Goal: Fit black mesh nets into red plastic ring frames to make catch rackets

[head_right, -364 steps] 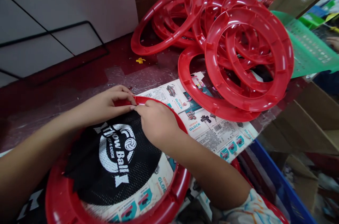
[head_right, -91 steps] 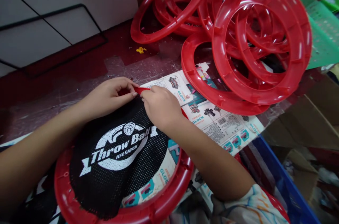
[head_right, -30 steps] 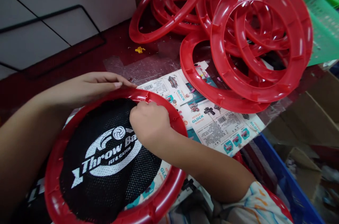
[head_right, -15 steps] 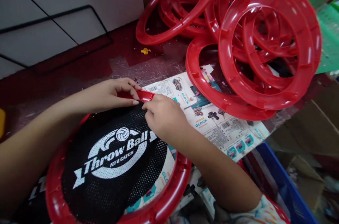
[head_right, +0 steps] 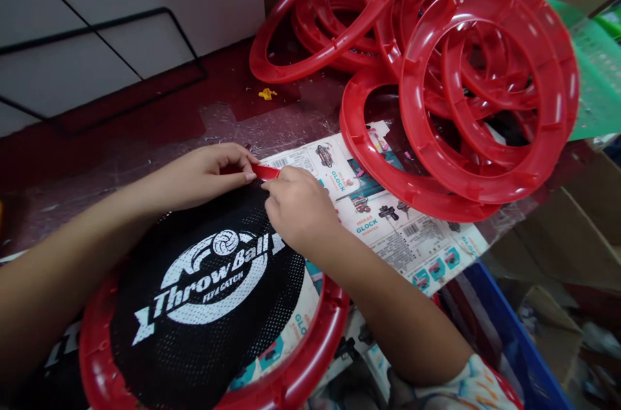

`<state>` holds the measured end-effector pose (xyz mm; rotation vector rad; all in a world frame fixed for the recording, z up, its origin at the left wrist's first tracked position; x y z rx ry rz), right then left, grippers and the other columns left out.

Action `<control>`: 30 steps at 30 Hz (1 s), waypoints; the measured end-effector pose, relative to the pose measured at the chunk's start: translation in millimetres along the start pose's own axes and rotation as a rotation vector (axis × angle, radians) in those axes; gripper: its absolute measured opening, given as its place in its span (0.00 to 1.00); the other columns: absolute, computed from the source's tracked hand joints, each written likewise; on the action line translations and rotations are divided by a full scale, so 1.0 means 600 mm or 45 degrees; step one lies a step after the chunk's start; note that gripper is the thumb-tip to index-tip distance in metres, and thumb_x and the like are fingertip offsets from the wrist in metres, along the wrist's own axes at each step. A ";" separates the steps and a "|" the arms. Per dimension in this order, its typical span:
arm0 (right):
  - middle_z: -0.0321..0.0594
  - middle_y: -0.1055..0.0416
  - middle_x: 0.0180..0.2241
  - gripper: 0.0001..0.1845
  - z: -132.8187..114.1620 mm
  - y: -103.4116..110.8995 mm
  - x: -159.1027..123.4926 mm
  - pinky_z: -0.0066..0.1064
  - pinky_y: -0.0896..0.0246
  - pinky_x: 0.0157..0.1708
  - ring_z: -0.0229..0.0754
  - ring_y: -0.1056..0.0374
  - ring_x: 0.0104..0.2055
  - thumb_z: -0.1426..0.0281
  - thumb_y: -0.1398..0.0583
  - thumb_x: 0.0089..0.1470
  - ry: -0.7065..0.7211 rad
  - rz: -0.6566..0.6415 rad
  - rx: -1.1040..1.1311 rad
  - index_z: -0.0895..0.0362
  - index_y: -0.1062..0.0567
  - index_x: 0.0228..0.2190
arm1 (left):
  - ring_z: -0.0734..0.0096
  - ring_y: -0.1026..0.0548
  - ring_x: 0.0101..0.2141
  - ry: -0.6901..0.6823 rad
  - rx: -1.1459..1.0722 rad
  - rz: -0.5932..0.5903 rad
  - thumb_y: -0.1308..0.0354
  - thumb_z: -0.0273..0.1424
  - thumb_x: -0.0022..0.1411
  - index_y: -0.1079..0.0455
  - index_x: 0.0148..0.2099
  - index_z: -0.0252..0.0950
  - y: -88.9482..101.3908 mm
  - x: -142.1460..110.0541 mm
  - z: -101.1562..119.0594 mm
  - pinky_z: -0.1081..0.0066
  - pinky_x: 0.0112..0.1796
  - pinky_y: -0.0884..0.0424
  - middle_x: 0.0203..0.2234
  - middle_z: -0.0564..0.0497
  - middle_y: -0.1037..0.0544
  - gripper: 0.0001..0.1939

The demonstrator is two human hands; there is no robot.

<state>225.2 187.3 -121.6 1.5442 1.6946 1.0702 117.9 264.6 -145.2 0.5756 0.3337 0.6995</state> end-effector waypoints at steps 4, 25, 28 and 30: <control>0.43 0.32 0.31 0.17 -0.004 -0.001 0.000 0.32 0.39 0.40 0.41 0.37 0.35 0.77 0.47 0.56 0.044 0.022 -0.045 0.63 0.21 0.41 | 0.63 0.27 0.37 0.010 0.021 0.025 0.49 0.37 0.57 0.33 0.30 0.37 0.001 -0.002 0.001 0.63 0.42 0.33 0.39 0.48 0.24 0.10; 0.45 0.34 0.31 0.17 -0.024 -0.014 -0.001 0.34 0.46 0.36 0.45 0.43 0.35 0.75 0.50 0.60 0.154 -0.072 -0.453 0.60 0.23 0.31 | 0.63 0.27 0.40 -0.030 0.069 0.087 0.47 0.32 0.55 0.34 0.26 0.37 0.001 0.000 0.003 0.63 0.44 0.33 0.38 0.48 0.24 0.08; 0.47 0.30 0.33 0.16 -0.027 -0.009 -0.007 0.35 0.44 0.39 0.45 0.40 0.38 0.76 0.50 0.60 0.174 -0.077 -0.378 0.61 0.23 0.36 | 0.63 0.27 0.39 -0.028 0.060 0.068 0.47 0.33 0.56 0.33 0.28 0.37 0.001 -0.001 0.005 0.63 0.44 0.33 0.37 0.48 0.24 0.07; 0.45 0.28 0.34 0.14 -0.020 0.000 -0.011 0.34 0.42 0.41 0.43 0.37 0.37 0.75 0.48 0.59 0.075 -0.068 -0.203 0.61 0.24 0.40 | 0.64 0.27 0.38 -0.029 0.055 0.050 0.48 0.33 0.57 0.31 0.32 0.37 0.002 -0.002 0.006 0.63 0.43 0.33 0.37 0.49 0.24 0.07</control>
Point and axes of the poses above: each hand's wrist, its own x-axis towards the middle knuckle, its own y-axis out of the back of the hand, z = x × y, the point moved 7 cm from there along x, towards the middle knuckle
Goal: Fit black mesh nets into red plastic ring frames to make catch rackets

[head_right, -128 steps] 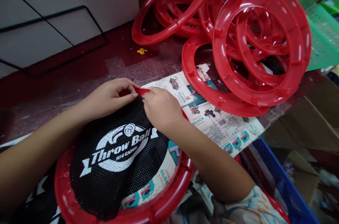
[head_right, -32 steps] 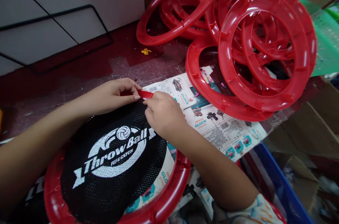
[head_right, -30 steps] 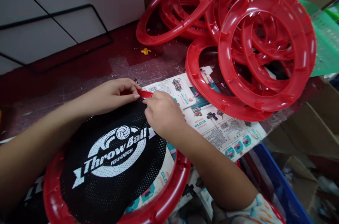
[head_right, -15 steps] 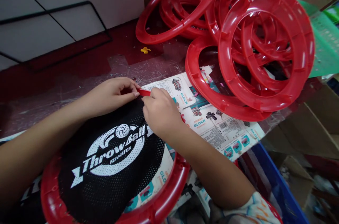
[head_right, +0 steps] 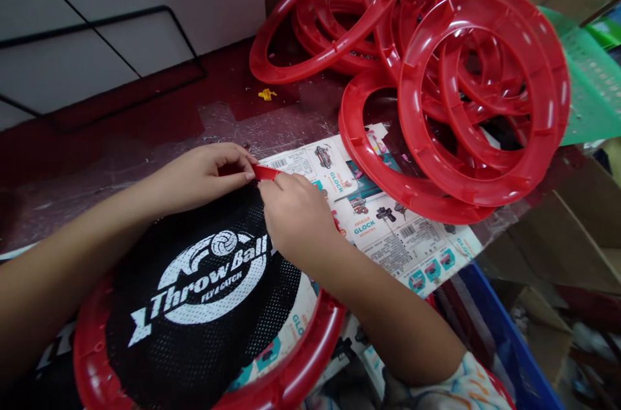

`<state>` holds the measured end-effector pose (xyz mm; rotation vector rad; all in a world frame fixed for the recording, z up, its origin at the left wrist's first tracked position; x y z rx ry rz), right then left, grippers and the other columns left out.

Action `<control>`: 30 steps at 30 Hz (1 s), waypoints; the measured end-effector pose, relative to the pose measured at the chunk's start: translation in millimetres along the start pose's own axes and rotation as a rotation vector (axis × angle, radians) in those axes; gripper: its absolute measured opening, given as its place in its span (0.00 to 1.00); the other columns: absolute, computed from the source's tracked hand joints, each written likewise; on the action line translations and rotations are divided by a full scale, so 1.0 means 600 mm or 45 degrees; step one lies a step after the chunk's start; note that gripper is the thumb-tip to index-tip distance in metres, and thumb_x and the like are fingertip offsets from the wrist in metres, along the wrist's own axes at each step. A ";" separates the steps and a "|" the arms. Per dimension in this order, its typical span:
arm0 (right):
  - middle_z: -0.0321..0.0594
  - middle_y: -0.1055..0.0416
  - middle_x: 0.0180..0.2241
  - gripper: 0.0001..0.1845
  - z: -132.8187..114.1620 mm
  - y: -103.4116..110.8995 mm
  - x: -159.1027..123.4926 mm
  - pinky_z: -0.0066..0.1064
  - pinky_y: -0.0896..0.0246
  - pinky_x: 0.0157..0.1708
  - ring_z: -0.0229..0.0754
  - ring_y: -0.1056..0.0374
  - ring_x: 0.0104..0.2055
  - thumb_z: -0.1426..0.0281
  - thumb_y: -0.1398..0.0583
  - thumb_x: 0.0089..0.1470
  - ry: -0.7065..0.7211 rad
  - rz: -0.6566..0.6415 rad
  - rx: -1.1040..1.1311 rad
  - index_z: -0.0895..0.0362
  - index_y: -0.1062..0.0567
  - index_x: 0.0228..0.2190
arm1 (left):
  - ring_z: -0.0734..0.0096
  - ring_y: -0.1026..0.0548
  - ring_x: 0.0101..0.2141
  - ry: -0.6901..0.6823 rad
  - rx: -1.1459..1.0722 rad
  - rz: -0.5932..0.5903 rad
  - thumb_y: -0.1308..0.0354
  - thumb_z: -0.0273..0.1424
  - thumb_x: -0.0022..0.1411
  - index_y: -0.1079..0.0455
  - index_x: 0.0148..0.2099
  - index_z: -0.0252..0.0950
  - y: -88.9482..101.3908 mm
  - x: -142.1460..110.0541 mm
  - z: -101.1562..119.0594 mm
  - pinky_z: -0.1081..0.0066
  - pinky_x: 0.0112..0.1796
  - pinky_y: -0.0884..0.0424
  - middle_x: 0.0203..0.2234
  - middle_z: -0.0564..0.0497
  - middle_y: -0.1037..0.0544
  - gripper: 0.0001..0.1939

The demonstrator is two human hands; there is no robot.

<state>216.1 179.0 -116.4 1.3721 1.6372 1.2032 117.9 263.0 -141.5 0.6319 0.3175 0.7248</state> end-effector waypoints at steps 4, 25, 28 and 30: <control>0.36 0.26 0.29 0.12 0.036 0.012 -0.009 0.28 0.41 0.32 0.36 0.35 0.28 0.74 0.42 0.54 -0.321 0.028 0.412 0.58 0.25 0.42 | 0.64 0.28 0.38 -0.020 -0.010 -0.043 0.48 0.34 0.58 0.30 0.38 0.37 0.000 -0.002 0.001 0.65 0.42 0.33 0.37 0.50 0.25 0.09; 0.32 0.29 0.24 0.14 0.075 -0.005 -0.001 0.26 0.41 0.28 0.35 0.33 0.26 0.78 0.42 0.45 -0.512 0.052 0.721 0.58 0.26 0.37 | 0.65 0.28 0.40 -0.131 0.130 -0.037 0.48 0.33 0.59 0.30 0.39 0.35 -0.006 -0.005 0.002 0.64 0.44 0.34 0.39 0.48 0.27 0.10; 0.32 0.29 0.24 0.13 0.079 -0.007 0.000 0.27 0.42 0.28 0.35 0.33 0.26 0.78 0.42 0.46 -0.521 0.051 0.703 0.58 0.26 0.37 | 0.65 0.28 0.40 -0.122 0.135 -0.043 0.48 0.33 0.59 0.30 0.40 0.35 -0.007 -0.005 0.002 0.64 0.43 0.34 0.39 0.48 0.28 0.10; 0.32 0.29 0.24 0.13 0.080 -0.007 0.000 0.26 0.42 0.28 0.35 0.33 0.26 0.78 0.42 0.46 -0.521 0.050 0.696 0.58 0.26 0.37 | 0.65 0.28 0.39 -0.121 0.135 -0.039 0.49 0.33 0.60 0.30 0.40 0.34 -0.007 -0.004 0.001 0.64 0.43 0.33 0.39 0.48 0.28 0.10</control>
Point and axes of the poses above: each hand's wrist, its own x-axis towards the middle knuckle, its own y-axis out of the back of the hand, z = x × y, the point moved 7 cm from there along x, towards the middle knuckle
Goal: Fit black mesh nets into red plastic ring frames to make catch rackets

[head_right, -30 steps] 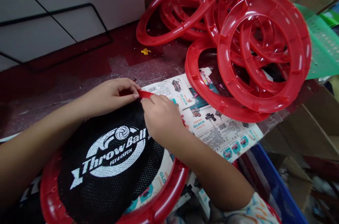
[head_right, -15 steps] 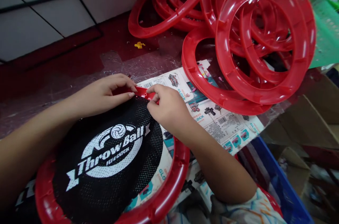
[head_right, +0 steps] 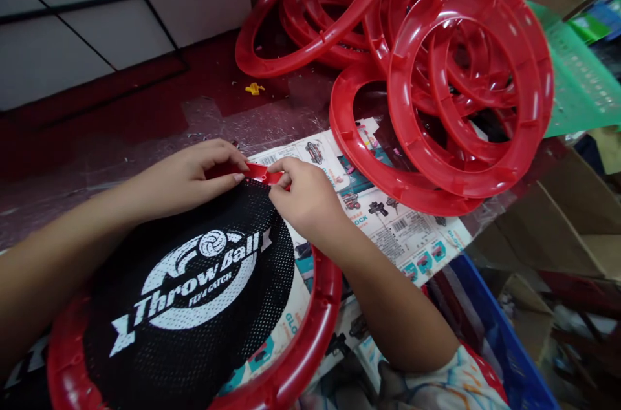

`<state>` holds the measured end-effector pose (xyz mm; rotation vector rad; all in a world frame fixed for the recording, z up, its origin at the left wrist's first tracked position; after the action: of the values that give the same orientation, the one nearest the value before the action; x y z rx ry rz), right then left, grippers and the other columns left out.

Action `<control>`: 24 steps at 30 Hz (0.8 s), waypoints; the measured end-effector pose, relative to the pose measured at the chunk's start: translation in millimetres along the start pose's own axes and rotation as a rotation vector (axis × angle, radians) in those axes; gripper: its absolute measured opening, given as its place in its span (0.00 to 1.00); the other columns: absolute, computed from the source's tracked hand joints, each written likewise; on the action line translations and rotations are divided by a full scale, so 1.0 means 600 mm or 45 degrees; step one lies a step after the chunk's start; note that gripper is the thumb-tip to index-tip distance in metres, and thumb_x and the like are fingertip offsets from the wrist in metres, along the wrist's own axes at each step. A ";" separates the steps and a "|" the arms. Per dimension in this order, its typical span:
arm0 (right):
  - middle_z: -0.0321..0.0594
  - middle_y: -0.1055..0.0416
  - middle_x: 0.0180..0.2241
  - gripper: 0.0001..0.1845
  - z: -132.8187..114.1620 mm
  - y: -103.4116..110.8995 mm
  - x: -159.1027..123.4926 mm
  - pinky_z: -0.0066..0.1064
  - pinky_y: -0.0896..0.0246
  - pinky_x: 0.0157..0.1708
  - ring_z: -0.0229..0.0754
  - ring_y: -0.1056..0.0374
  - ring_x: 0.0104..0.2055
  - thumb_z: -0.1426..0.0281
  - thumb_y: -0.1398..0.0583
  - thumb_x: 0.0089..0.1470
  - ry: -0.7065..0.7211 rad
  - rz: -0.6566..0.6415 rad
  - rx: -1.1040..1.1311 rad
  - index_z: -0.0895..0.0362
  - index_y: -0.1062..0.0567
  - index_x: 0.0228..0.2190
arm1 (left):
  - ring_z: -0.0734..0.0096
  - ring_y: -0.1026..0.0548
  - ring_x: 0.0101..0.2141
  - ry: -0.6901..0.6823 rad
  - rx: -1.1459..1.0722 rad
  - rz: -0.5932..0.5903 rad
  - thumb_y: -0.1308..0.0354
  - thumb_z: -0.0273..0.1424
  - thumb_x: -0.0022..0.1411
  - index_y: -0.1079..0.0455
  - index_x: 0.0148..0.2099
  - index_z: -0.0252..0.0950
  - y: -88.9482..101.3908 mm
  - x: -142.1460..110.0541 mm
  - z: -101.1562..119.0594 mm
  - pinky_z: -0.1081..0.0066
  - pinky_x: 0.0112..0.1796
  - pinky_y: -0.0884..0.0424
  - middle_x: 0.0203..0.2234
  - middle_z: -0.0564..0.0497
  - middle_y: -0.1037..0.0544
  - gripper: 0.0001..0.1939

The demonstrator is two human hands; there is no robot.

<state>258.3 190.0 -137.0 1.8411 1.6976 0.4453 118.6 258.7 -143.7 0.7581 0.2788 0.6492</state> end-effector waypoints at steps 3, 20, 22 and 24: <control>0.32 0.29 0.24 0.13 0.000 0.000 0.002 0.27 0.42 0.28 0.35 0.33 0.26 0.78 0.42 0.46 -0.003 0.002 -0.009 0.57 0.25 0.37 | 0.65 0.29 0.38 -0.018 0.007 0.011 0.49 0.34 0.60 0.29 0.40 0.34 0.001 0.000 0.000 0.65 0.42 0.33 0.38 0.48 0.28 0.11; 0.32 0.30 0.24 0.14 -0.003 -0.001 0.008 0.27 0.44 0.28 0.35 0.35 0.26 0.78 0.42 0.45 -0.026 -0.027 -0.109 0.57 0.25 0.36 | 0.54 0.32 0.49 -0.355 0.386 -0.115 0.56 0.36 0.68 0.31 0.54 0.41 -0.022 -0.015 0.029 0.52 0.49 0.34 0.52 0.40 0.33 0.19; 0.33 0.30 0.24 0.12 -0.011 0.008 -0.001 0.27 0.44 0.28 0.34 0.36 0.26 0.76 0.42 0.47 -0.004 0.023 -0.123 0.57 0.25 0.36 | 0.56 0.31 0.49 -0.267 0.354 -0.132 0.57 0.35 0.67 0.33 0.55 0.38 -0.011 -0.015 0.022 0.55 0.50 0.34 0.51 0.40 0.31 0.19; 0.33 0.30 0.24 0.06 -0.024 0.019 -0.016 0.27 0.44 0.28 0.34 0.37 0.25 0.74 0.41 0.49 0.025 0.057 -0.109 0.58 0.25 0.32 | 0.56 0.29 0.48 -0.138 0.345 -0.145 0.53 0.37 0.65 0.36 0.57 0.37 0.003 -0.014 0.007 0.57 0.49 0.32 0.49 0.42 0.28 0.20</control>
<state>257.4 183.2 -117.3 1.8214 1.6276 0.5476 113.3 251.9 -139.6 1.0263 0.3119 0.4652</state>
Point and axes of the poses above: each hand's wrist, its own x-axis towards the middle knuckle, its own y-axis out of the back of the hand, z = x × y, the point moved 7 cm from there along x, towards the middle knuckle
